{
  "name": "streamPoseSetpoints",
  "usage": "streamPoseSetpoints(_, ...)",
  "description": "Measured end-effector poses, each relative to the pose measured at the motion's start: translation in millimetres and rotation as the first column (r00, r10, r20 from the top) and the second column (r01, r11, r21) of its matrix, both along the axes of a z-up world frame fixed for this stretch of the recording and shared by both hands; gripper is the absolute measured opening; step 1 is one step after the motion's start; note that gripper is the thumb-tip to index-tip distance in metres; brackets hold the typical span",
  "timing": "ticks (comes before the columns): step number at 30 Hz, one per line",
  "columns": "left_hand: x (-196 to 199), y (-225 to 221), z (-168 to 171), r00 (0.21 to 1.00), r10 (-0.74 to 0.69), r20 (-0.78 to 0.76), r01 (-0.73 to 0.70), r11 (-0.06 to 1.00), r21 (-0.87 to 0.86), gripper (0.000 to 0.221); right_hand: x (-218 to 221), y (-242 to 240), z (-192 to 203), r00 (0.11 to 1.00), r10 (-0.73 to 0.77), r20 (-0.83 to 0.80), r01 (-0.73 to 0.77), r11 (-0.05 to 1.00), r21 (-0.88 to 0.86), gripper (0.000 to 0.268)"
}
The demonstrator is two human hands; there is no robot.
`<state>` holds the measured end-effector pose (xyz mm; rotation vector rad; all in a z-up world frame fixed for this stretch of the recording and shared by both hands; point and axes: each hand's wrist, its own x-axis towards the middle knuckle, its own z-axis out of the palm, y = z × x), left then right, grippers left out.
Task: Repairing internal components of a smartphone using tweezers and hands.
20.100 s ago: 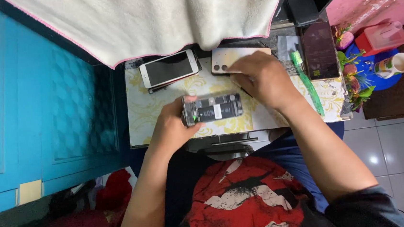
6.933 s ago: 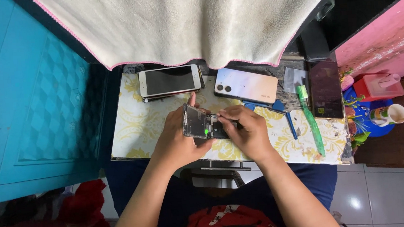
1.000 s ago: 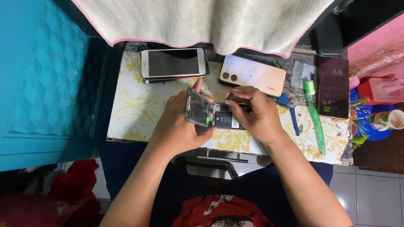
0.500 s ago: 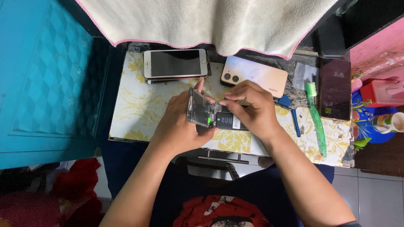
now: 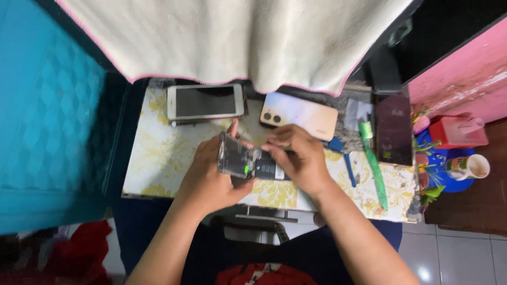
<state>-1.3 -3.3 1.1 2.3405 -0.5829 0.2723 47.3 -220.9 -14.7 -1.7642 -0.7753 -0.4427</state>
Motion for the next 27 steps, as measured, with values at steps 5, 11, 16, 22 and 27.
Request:
streamPoseSetpoints(5,0.6,1.0,-4.6,1.000,0.004,-0.031,-0.004,1.000,-0.013,0.102,-4.7,3.4,7.9,0.999,0.010,-0.049,-0.008,0.999,0.043,0.009)
streamPoseSetpoints(11,-1.1,2.4,-6.0,0.997,0.009,-0.075,-0.012,0.999,-0.041,0.102,-6.9,4.5,9.9,0.999,0.035,0.013,-0.035,0.999,-0.025,0.010)
streamPoseSetpoints(16,-0.5,0.1,-4.6,0.995,0.000,-0.096,-0.006,0.998,-0.061,0.104,-5.8,2.3,6.8,1.000,0.025,-0.011,-0.025,1.000,-0.008,0.010)
streamPoseSetpoints(22,-1.0,1.0,-10.1,0.997,0.023,-0.076,-0.026,0.999,-0.037,0.109,-9.4,5.6,17.0,0.996,0.080,-0.039,-0.079,0.997,0.025,0.011)
streamPoseSetpoints(27,-1.6,0.6,-6.0,0.996,0.021,-0.092,-0.025,0.999,-0.042,0.107,-4.2,-0.7,4.8,0.994,0.069,-0.081,-0.068,0.998,0.009,0.016)
